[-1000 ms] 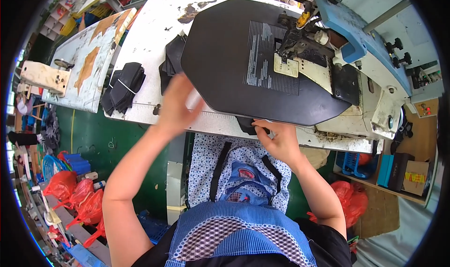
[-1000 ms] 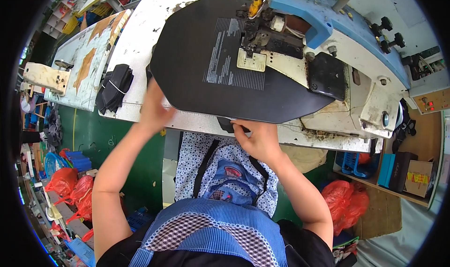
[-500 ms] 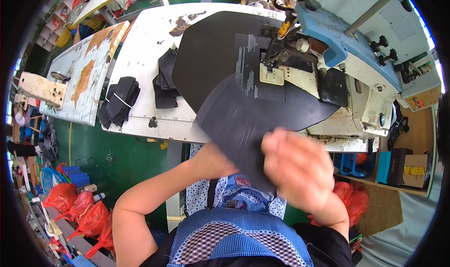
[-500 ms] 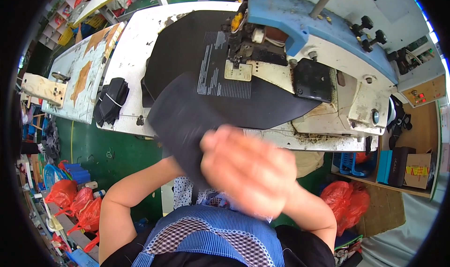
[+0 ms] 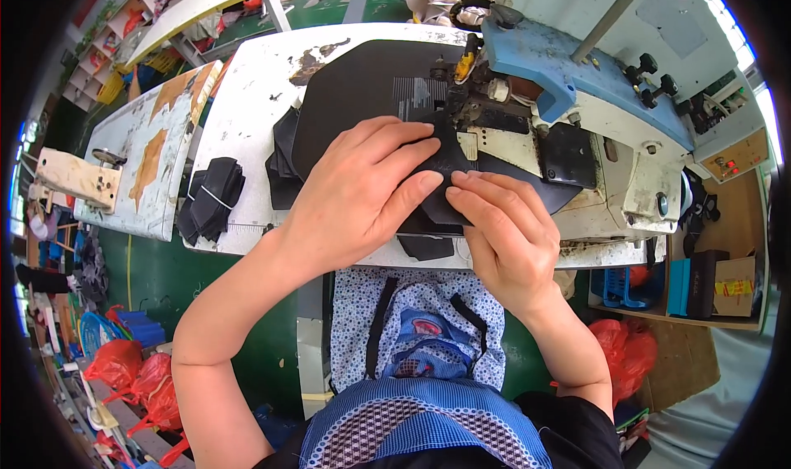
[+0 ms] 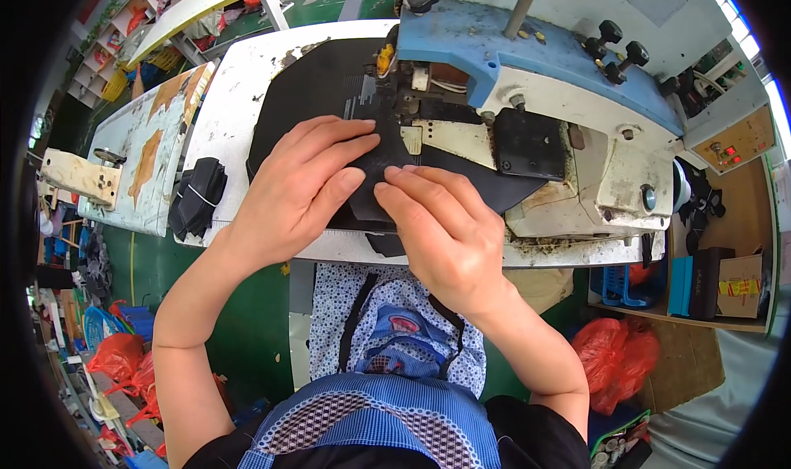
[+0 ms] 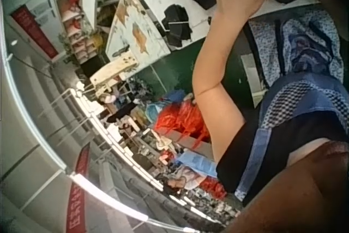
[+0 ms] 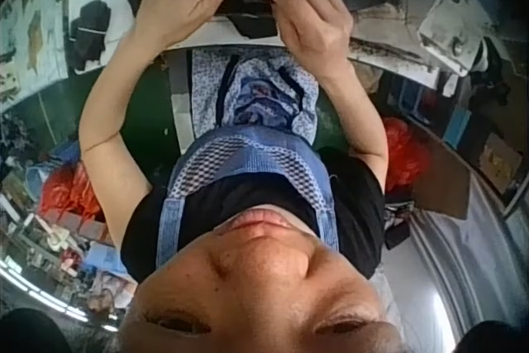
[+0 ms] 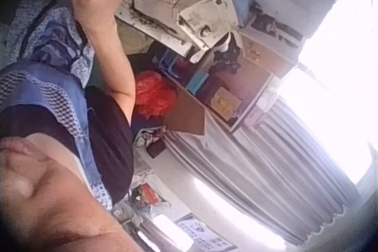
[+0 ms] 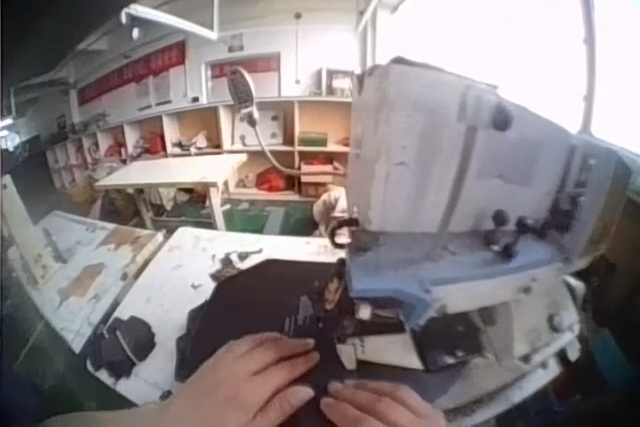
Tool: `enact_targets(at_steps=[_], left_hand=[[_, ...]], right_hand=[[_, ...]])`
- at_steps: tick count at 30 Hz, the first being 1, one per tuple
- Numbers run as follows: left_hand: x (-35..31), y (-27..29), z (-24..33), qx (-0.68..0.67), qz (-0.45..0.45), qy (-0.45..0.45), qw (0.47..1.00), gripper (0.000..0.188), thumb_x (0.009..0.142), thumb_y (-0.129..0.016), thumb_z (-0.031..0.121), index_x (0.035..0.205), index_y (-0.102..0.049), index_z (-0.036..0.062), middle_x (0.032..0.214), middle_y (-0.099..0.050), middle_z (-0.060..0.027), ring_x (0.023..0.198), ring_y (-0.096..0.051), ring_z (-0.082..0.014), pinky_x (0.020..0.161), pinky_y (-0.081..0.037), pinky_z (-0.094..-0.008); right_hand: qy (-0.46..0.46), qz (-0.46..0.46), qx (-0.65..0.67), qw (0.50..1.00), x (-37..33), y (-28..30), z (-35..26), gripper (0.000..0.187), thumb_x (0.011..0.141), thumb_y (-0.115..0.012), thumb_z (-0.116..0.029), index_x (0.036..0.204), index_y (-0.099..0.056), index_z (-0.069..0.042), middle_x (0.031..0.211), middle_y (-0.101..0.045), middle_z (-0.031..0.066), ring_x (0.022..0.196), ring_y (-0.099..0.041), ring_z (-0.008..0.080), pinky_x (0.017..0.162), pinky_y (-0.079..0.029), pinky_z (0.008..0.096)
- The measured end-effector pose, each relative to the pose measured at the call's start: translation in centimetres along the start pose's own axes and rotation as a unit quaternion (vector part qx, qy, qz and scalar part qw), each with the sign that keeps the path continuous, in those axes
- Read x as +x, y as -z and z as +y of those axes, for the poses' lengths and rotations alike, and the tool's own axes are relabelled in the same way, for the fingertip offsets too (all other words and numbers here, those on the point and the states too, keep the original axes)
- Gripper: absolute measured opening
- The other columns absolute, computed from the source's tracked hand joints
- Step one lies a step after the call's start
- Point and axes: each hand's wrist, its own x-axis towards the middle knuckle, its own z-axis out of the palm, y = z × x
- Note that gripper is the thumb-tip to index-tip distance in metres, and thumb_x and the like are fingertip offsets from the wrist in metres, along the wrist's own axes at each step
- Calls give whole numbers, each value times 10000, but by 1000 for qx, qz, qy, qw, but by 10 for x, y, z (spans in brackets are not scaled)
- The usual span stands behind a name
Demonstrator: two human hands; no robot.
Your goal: Stitching shoe parts together using a sewing machine and then sorting the pieces at a workstation.
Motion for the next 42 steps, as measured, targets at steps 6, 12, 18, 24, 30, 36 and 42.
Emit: enact_targets(at_steps=[6, 12, 18, 24, 30, 36, 42], left_hand=[[14, -3, -6, -6, -3, -38, 999, 345, 938, -673, 168, 1248, -668, 17, 1343, -640, -143, 1256, -568, -381, 1081, -463, -479], [7, 14, -21, -7, -2, -60, 998, 372, 839, -719, 136, 1196, -682, 38, 1282, -673, -136, 1209, -615, -373, 1052, -487, -473], [18, -38, -21, -97, 91, -119, 984, 344, 739, -720, 219, 1017, -658, 26, 1117, -663, -148, 1094, -616, -355, 940, -496, -487], [7, -50, -25, -56, 151, -91, 983, 310, 776, -721, 237, 1003, -659, 35, 1119, -641, -125, 1105, -581, -331, 960, -478, -456], [12, -49, -28, -56, 155, -108, 980, 293, 794, -720, 232, 1010, -665, 43, 1120, -645, -117, 1113, -581, -322, 970, -469, -458], [10, -49, -31, -51, 153, -109, 981, 302, 791, -723, 237, 1017, -664, 45, 1128, -647, -115, 1115, -581, -317, 960, -468, -459], [16, -62, -11, -25, 178, -94, 979, 274, 791, -722, 244, 956, -655, 36, 1050, -630, -116, 1057, -578, -318, 912, -473, -446]], right_hand=[[17, 4, -44, 999, -2, 3, -1, 318, 674, -738, 2, 992, -754, 1, 1016, -759, 132, 927, -736, 301, 758, -623, 366], [15, -19, -20, 1000, 9, -9, -14, 307, 693, -738, 5, 999, -768, 0, 1040, -760, 135, 951, -734, 298, 797, -612, 371], [-73, -74, -24, 994, -12, 27, 1, 506, 731, -616, 21, 1230, -702, 33, 1251, -702, 211, 1197, -628, 398, 1065, -466, 481], [13, -84, 31, 996, 24, 22, -3, 408, 1108, -511, -309, 1181, -733, 26, 1182, -730, 184, 1026, -703, 399, 881, -585, 481], [40, -91, 17, 995, 12, 12, 4, 475, 1110, -480, -376, 1191, -727, 21, 1200, -730, 187, 1092, -710, 375, 925, -593, 474], [16, -75, 14, 997, 10, 9, -5, 450, 1107, -491, -355, 1196, -728, 17, 1198, -731, 196, 1087, -715, 377, 935, -590, 473], [7, -78, 21, 997, 12, 20, -1, 359, 1098, -521, -258, 1199, -727, 18, 1216, -729, 194, 1087, -718, 371, 916, -599, 468]])
